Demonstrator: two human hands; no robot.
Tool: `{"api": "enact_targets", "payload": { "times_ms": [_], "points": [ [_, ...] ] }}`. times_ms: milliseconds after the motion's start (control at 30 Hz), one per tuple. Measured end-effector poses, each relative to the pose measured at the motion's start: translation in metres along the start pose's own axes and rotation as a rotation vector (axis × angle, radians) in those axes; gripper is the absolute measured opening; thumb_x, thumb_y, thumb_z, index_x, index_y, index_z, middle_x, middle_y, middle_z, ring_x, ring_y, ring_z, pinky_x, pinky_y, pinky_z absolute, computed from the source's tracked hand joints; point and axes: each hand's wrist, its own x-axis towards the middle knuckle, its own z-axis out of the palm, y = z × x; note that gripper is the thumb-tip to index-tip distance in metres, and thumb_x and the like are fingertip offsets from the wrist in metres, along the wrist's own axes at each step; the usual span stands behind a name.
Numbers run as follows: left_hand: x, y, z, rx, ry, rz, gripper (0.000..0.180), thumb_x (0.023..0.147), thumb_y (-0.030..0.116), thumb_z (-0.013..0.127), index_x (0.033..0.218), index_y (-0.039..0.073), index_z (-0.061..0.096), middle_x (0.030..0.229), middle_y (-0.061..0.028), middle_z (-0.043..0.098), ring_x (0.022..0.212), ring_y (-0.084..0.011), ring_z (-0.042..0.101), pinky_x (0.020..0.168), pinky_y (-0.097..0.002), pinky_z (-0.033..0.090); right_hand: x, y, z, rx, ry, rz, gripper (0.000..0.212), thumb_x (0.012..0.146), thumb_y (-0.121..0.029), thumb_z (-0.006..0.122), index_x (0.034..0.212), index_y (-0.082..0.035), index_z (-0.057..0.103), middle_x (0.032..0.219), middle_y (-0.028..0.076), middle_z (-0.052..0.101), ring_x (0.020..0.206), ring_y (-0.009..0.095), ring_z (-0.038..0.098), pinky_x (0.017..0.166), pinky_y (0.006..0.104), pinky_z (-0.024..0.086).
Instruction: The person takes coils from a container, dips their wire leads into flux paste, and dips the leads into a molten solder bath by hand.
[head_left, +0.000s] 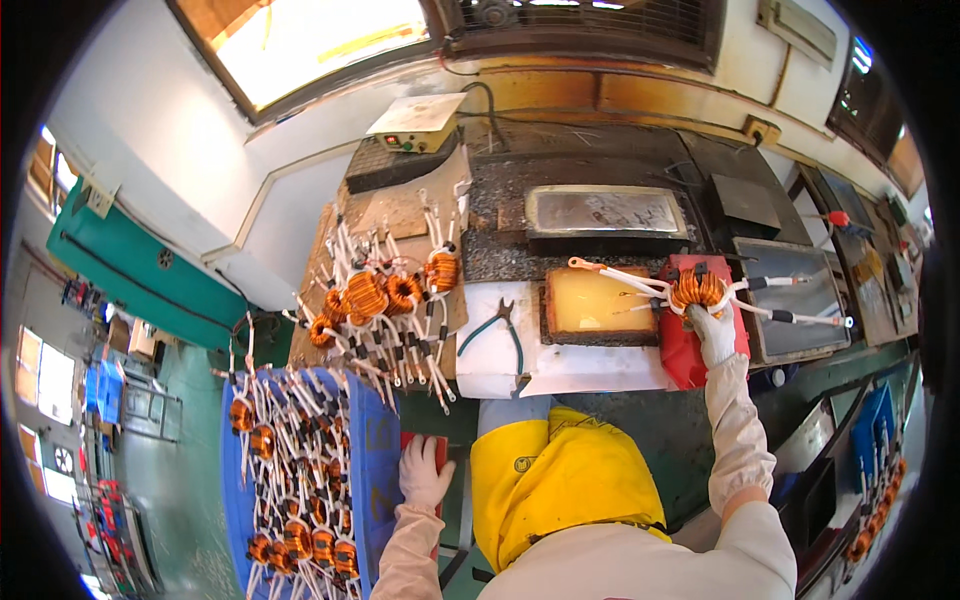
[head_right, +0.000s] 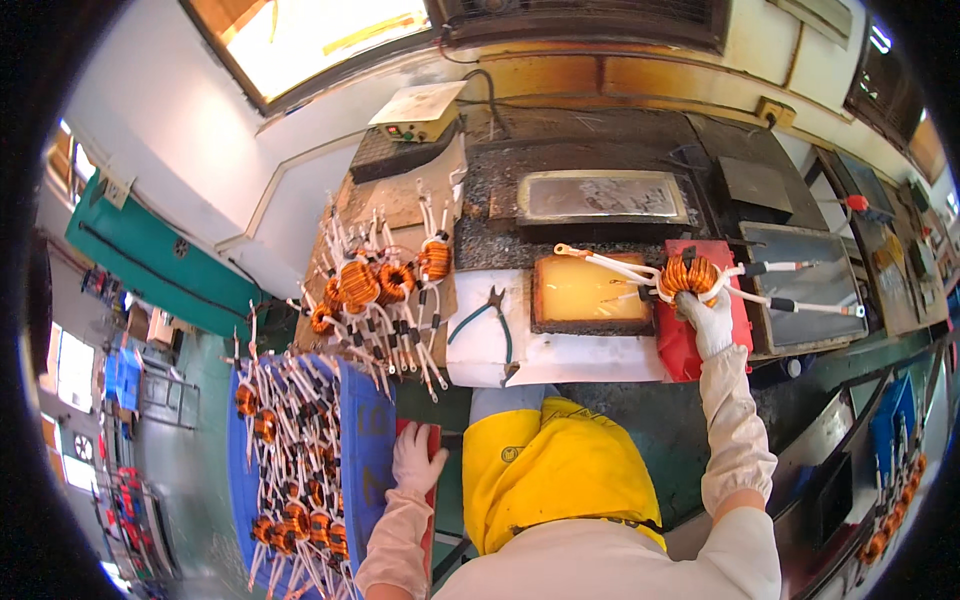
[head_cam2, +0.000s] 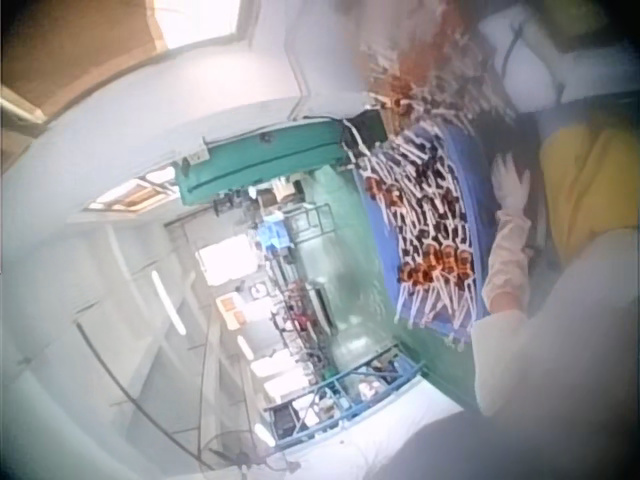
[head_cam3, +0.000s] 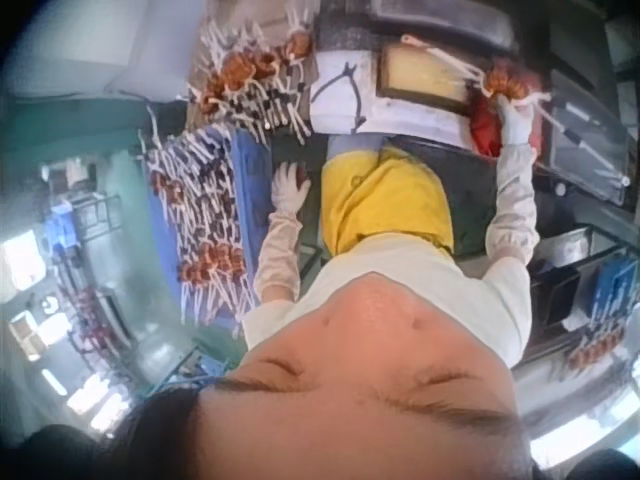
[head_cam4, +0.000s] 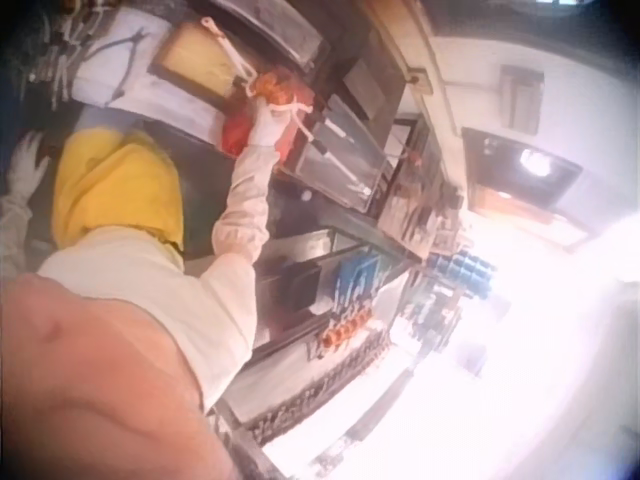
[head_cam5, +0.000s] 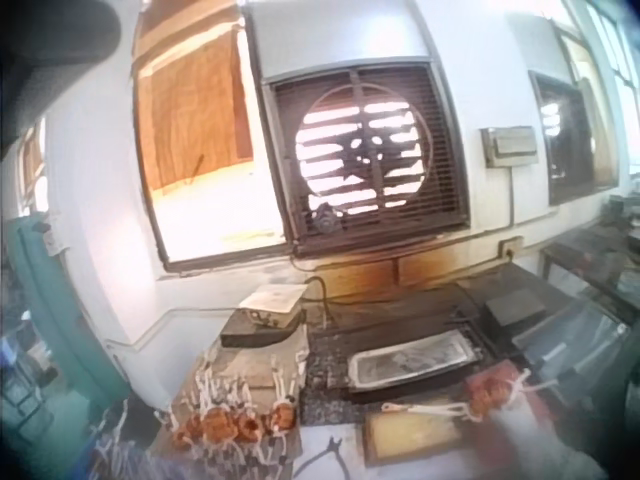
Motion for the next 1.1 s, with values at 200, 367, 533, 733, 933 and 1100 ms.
{"api": "enact_targets", "payload": {
  "times_ms": [200, 367, 533, 733, 933, 1100],
  "points": [
    [-0.005, 0.001, 0.024, 0.17, 0.06, 0.037, 0.07, 0.065, 0.027, 0.073, 0.127, 0.009, 0.046, 0.133, -0.0201, 0.043, 0.123, -0.0401, 0.04, 0.106, -0.0514, 0.03, 0.01, -0.003, 0.005, -0.005, 0.089, -0.016, 0.035, 0.079, -0.005, 0.065, 0.113, -0.002, 0.055, 0.089, 0.003, 0.063, 0.069, 0.01, 0.06, 0.057, 0.0228, 0.049],
    [-0.003, 0.003, 0.026, 0.184, 0.06, 0.019, 0.068, 0.064, 0.025, 0.073, 0.125, 0.009, 0.048, 0.132, -0.0194, 0.044, 0.122, -0.0408, 0.041, 0.104, -0.0515, 0.032, 0.012, -0.01, 0.01, -0.043, 0.075, 0.03, 0.041, 0.075, -0.001, 0.067, 0.115, -0.001, 0.055, 0.091, 0.003, 0.064, 0.073, 0.01, 0.06, 0.063, 0.0236, 0.049],
    [-0.001, 0.004, 0.025, 0.18, 0.069, 0.03, 0.067, 0.064, 0.025, 0.073, 0.124, 0.009, 0.048, 0.132, -0.0194, 0.045, 0.121, -0.0415, 0.042, 0.102, -0.0518, 0.034, 0.012, -0.009, 0.014, -0.114, 0.066, -0.012, 0.06, 0.068, 0.004, 0.071, 0.124, -0.003, 0.048, 0.11, 0.006, 0.06, 0.098, 0.015, 0.06, 0.085, 0.0291, 0.05],
    [-0.004, 0.004, 0.025, 0.189, 0.051, -0.002, 0.067, 0.063, 0.023, 0.073, 0.124, 0.008, 0.048, 0.131, -0.0194, 0.045, 0.121, -0.0417, 0.042, 0.102, -0.0522, 0.034, 0.013, -0.005, 0.011, -0.07, 0.045, 0.059, 0.066, 0.066, 0.004, 0.073, 0.126, -0.003, 0.046, 0.115, 0.005, 0.057, 0.105, 0.016, 0.057, 0.091, 0.0309, 0.048],
    [-0.001, 0.004, 0.026, 0.182, 0.079, 0.003, 0.067, 0.062, 0.023, 0.073, 0.123, 0.009, 0.049, 0.132, -0.0192, 0.045, 0.121, -0.0412, 0.042, 0.102, -0.0527, 0.034, 0.014, -0.001, 0.01, -0.166, 0.035, -0.006, 0.066, 0.065, 0.002, 0.075, 0.125, -0.003, 0.047, 0.114, 0.005, 0.057, 0.106, 0.015, 0.056, 0.093, 0.0298, 0.046],
    [-0.001, 0.004, 0.022, 0.172, 0.056, 0.002, 0.068, 0.063, 0.024, 0.074, 0.124, 0.009, 0.048, 0.132, -0.0192, 0.045, 0.122, -0.0403, 0.042, 0.104, -0.0519, 0.033, 0.014, -0.002, 0.008, -0.31, 0.033, -0.062, 0.065, 0.064, 0.003, 0.074, 0.123, -0.005, 0.048, 0.112, 0.004, 0.056, 0.104, 0.015, 0.055, 0.092, 0.0288, 0.046]
  ]
}}
